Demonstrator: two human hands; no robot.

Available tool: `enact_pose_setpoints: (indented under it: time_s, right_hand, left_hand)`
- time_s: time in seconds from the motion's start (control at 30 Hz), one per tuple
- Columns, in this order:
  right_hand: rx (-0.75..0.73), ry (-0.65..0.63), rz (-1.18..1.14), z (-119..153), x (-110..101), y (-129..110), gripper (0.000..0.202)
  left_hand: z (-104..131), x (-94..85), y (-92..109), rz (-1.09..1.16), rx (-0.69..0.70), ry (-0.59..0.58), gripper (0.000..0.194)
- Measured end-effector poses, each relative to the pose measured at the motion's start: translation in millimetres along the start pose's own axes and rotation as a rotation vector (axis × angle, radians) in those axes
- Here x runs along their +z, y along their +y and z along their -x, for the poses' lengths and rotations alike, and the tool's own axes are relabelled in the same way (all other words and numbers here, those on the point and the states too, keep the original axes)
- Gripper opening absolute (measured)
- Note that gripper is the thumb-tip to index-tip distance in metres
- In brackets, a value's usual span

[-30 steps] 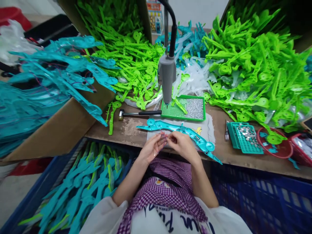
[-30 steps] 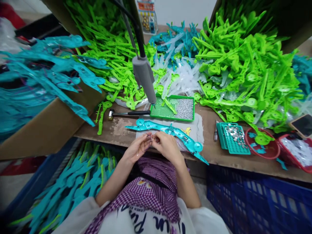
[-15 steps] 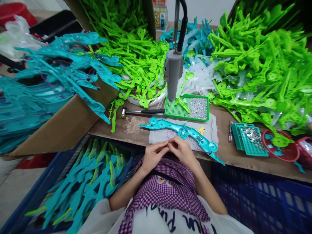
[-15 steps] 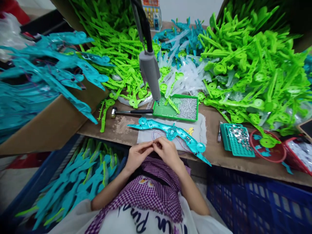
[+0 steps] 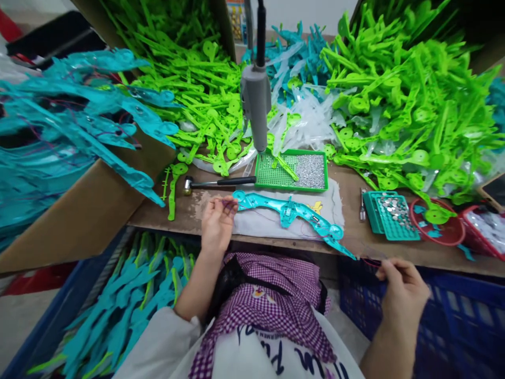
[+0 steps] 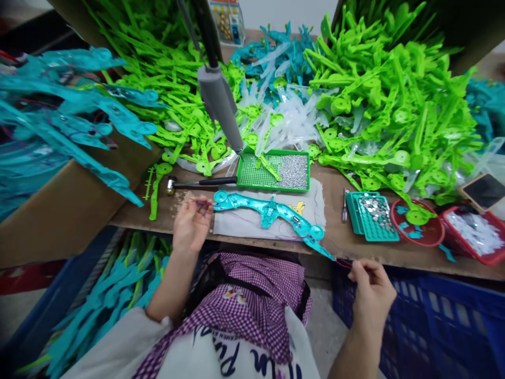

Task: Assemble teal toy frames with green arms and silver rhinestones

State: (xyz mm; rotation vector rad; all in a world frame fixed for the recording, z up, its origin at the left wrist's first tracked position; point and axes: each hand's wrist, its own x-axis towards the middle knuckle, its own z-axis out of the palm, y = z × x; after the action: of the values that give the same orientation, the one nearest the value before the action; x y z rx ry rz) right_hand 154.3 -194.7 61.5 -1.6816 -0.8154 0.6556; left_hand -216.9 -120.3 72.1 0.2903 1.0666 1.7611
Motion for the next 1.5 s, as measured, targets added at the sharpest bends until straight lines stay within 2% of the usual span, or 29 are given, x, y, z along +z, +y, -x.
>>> enact_pose_setpoints:
  time_s: [0.1, 0.2, 0.27, 0.3, 0.4, 0.47, 0.53, 0.57, 0.63, 0.67, 0.7, 0.73, 0.77, 0.8, 0.87, 0.93, 1.0, 1.07, 1.13, 1.23, 1.3, 1.37, 1.43, 1.5]
  right_hand:
    - [0.124, 0.098, 0.089, 0.4, -36.5, 18.8, 0.024]
    - [0.274, 0.174, 0.453, 1.9, -81.3, 37.8, 0.021]
    - [0.374, 0.114, 0.801, -0.9, -106.0, 49.6, 0.022]
    - [0.411, 0.041, 0.95, -3.4, -114.3, 55.1, 0.023]
    - [0.473, -0.27, 1.232, -12.2, -120.3, 64.3, 0.027]
    - [0.373, -0.445, 1.261, -14.9, -108.7, 56.6, 0.028]
    - [0.113, -0.498, 1.099, -11.0, -82.5, 32.7, 0.031]
    - [-0.062, -0.504, 0.936, -5.9, -63.0, 15.8, 0.036]
    - [-0.303, -0.467, 0.601, 10.3, -12.1, -21.0, 0.042]
    - [-0.413, -0.564, 0.492, 20.5, 17.1, -37.8, 0.043]
    - [-0.504, -0.732, 0.406, 31.3, 46.3, -51.8, 0.048]
    - [-0.536, -0.913, 0.341, 41.8, 73.5, -62.4, 0.053]
    - [-0.517, -1.094, 0.29, 51.2, 96.9, -69.4, 0.058]
    - [-0.455, -1.215, 0.254, 59.0, 115.1, -73.0, 0.059]
    - [-0.293, -1.31, 0.207, 67.9, 134.1, -72.5, 0.054]
    - [-0.168, -1.253, 0.161, 68.1, 133.3, -66.4, 0.037]
    - [-0.121, -1.151, 0.116, 62.1, 122.5, -60.5, 0.027]
    - [-0.126, -1.058, 0.083, 52.2, 112.6, -59.0, 0.027]
    - [-0.173, -0.97, 0.081, 37.9, 111.5, -63.6, 0.026]
    - [-0.267, -0.8, 0.107, 7.7, 129.0, -79.3, 0.024]
    - [-0.299, -0.647, 0.073, -13.7, 146.1, -89.8, 0.024]
    - [-0.306, -0.553, 0.003, -29.9, 158.7, -92.8, 0.026]
    - [-0.284, -0.586, -0.022, -37.9, 161.5, -83.2, 0.026]
    - [-0.229, -0.712, 0.028, -38.5, 154.1, -61.6, 0.026]
  left_hand:
    - [-14.1, -13.5, 7.4, 0.083, -0.107, 0.129, 0.008]
    - [-24.6, -30.0, 14.1, 0.077, -0.122, 0.204, 0.009]
    - [-32.9, -37.1, 18.2, 0.051, -0.129, 0.214, 0.01]
    - [-37.2, -38.0, 19.7, 0.038, -0.133, 0.212, 0.011]
    - [-43.1, -29.5, 18.7, -0.043, -0.089, 0.163, 0.013]
    - [-32.8, -19.1, 11.6, -0.188, 0.025, 0.075, 0.014]
    - [-8.6, -11.3, 0.0, -0.433, 0.168, -0.064, 0.017]
    - [7.2, -9.4, -6.7, -0.591, 0.218, -0.164, 0.016]
    - [40.5, -9.6, -19.2, -0.824, 0.315, -0.429, 0.009]
    - [55.5, -10.8, -24.0, -0.896, 0.363, -0.536, 0.005]
    - [67.9, -12.1, -27.4, -0.935, 0.398, -0.605, 0.002]
    - [77.2, -13.0, -29.2, -0.947, 0.428, -0.63, 0.003]
    - [82.9, -13.4, -29.5, -0.942, 0.446, -0.611, 0.004]
    - [85.3, -12.9, -28.4, -0.926, 0.45, -0.562, 0.005]
    - [82.3, -9.8, -24.0, -0.871, 0.412, -0.431, 0.007]
    - [73.3, -4.8, -19.8, -0.744, 0.322, -0.309, 0.013]
    - [63.8, 0.6, -19.5, -0.539, 0.186, -0.248, 0.02]
    - [56.5, 5.2, -24.7, -0.345, -0.001, -0.255, 0.027]
    - [51.5, 8.8, -34.6, -0.24, -0.198, -0.283, 0.03]
    - [46.3, 11.5, -53.9, -0.226, -0.351, -0.251, 0.034]
    - [43.6, 11.4, -66.5, -0.26, -0.344, -0.19, 0.042]
    - [41.1, 10.4, -76.4, -0.268, -0.343, -0.129, 0.047]
    - [38.2, 9.6, -82.7, -0.242, -0.398, -0.094, 0.048]
    - [34.0, 10.3, -86.0, -0.219, -0.473, -0.085, 0.046]
